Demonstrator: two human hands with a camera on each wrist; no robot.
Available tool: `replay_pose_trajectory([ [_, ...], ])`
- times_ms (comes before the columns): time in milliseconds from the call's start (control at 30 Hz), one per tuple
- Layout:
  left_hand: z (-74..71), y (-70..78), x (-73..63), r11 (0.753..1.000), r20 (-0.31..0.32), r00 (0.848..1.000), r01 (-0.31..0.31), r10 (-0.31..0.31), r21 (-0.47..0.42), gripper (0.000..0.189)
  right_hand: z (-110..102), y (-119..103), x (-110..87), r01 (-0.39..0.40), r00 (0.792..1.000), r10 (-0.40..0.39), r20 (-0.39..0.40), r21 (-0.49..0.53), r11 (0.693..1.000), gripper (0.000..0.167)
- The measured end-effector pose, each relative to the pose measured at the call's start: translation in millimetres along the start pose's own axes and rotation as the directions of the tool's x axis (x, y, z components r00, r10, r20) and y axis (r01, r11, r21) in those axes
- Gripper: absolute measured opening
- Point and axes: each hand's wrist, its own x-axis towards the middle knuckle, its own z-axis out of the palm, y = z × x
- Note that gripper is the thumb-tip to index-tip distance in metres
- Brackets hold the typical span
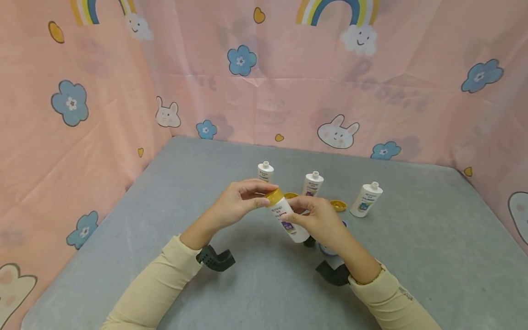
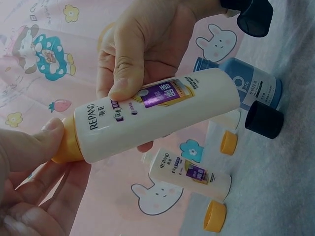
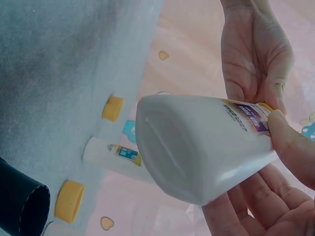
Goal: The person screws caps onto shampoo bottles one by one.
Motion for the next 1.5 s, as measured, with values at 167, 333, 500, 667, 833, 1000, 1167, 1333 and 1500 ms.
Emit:
replay_pose_trajectory([
  [167,-0.8,-0.1,0.1,1.000,0.014,1.000,-0.009,0.009,-0.009,0.034,0,0,-0.2,0.002,1.000,-0.002,0.005,-0.001,1.000,0.026],
  [333,-1.8,1.1,-0.2,1.000,0.025,1.000,-0.019,0.019,-0.012,0.034,0,1,0.4,-0.005,1.000,0.004,0.011,0.016,1.000,0.025],
  [500,-3.7,2.5,-0.8,0.999,0.047,0.998,-0.036,0.036,-0.009,0.034,0,2,0.9,-0.019,0.999,0.017,0.033,0.064,0.998,0.024],
  [667,-5.0,4.6,-1.3,0.999,0.076,0.996,-0.045,0.047,-0.028,0.034,-1,5,1.7,-0.028,0.997,0.018,0.079,0.135,0.990,0.026],
  [833,-7.1,6.4,-1.8,0.997,0.097,0.994,-0.039,0.045,-0.063,0.035,-3,6,3.0,-0.079,0.988,0.044,0.149,0.240,0.967,0.031],
  [1000,-7.0,6.2,-1.7,0.996,0.046,0.999,0.032,-0.029,-0.083,0.036,-3,5,4.4,-0.089,0.990,0.056,0.131,0.262,0.961,0.034],
  [1167,-0.8,6.8,-0.6,0.979,-0.050,0.986,0.151,-0.160,-0.140,0.038,1,2,3.3,-0.069,0.998,0.062,0.033,0.248,0.966,0.033],
  [1333,3.9,8.3,1.1,0.968,-0.112,0.971,0.192,-0.211,-0.161,0.037,7,-1,1.8,-0.070,0.994,0.087,-0.069,0.227,0.971,0.032],
  [1500,5.4,5.5,3.5,0.968,-0.124,0.967,0.203,-0.222,-0.148,0.038,11,1,2.4,-0.070,0.988,0.102,-0.119,0.250,0.966,0.033],
])
